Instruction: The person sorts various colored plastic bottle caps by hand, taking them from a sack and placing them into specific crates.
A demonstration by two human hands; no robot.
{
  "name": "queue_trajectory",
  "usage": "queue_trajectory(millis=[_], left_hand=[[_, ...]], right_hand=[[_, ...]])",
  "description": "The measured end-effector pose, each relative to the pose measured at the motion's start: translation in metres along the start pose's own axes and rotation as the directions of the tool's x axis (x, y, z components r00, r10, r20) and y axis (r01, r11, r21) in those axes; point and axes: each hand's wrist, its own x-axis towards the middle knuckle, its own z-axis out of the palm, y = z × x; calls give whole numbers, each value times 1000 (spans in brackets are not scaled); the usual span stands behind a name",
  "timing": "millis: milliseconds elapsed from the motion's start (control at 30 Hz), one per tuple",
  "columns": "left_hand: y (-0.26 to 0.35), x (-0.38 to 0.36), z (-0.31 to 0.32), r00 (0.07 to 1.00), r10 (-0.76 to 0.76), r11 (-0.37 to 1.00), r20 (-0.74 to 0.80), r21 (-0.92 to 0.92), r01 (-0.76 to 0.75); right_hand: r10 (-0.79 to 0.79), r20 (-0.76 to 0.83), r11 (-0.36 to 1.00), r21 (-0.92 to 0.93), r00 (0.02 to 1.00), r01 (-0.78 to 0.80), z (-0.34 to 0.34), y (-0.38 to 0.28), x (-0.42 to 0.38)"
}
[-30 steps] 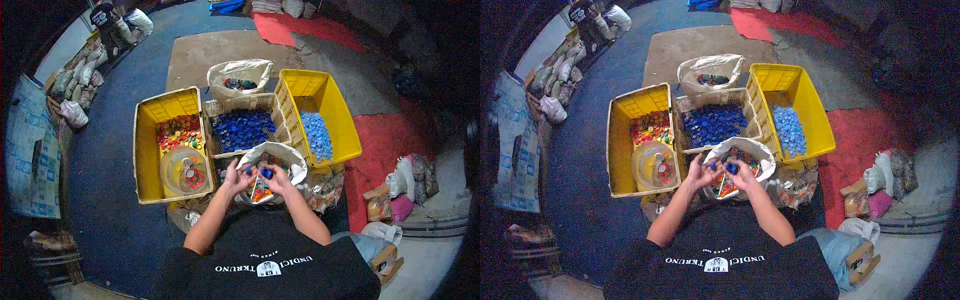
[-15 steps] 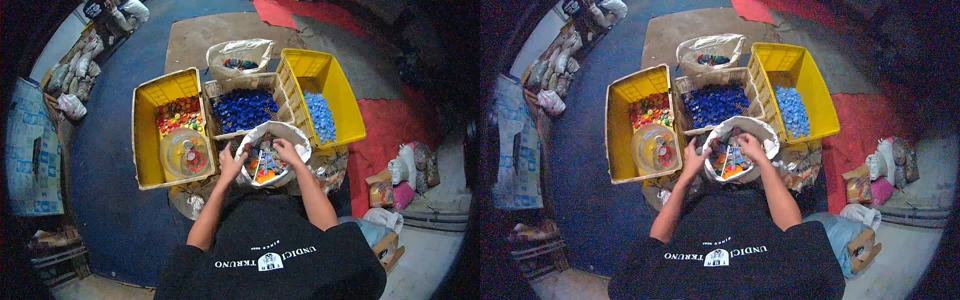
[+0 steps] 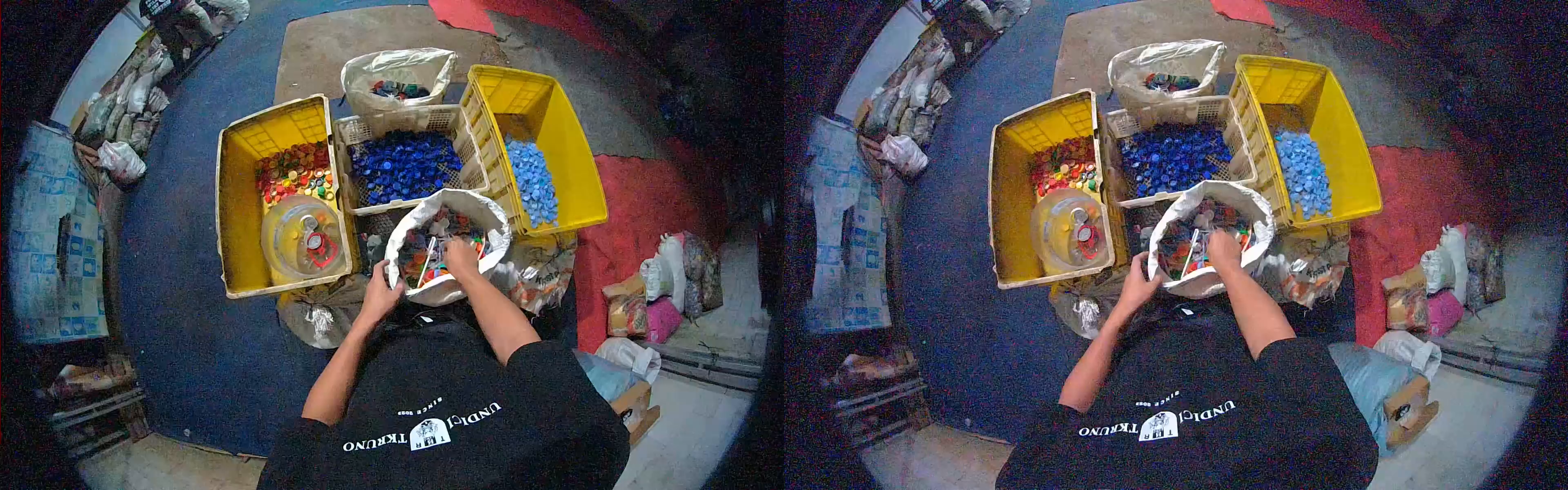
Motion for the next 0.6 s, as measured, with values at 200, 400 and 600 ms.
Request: queue_trajectory(millis=[200,400,600], left_hand=[[63,-4,-11,851,522,822,-55,299,-485],[79,99,44,883,400,758,247,452,-470],[28,132,83,939,162,529,302,777,-341]], right_hand=[[-68,-421,942,272,904,198,-36,0,-40],[272,138,-262,963,952,-65,-47,20,-64],[116,282,-548,818,952,-176,-81,6,-91]])
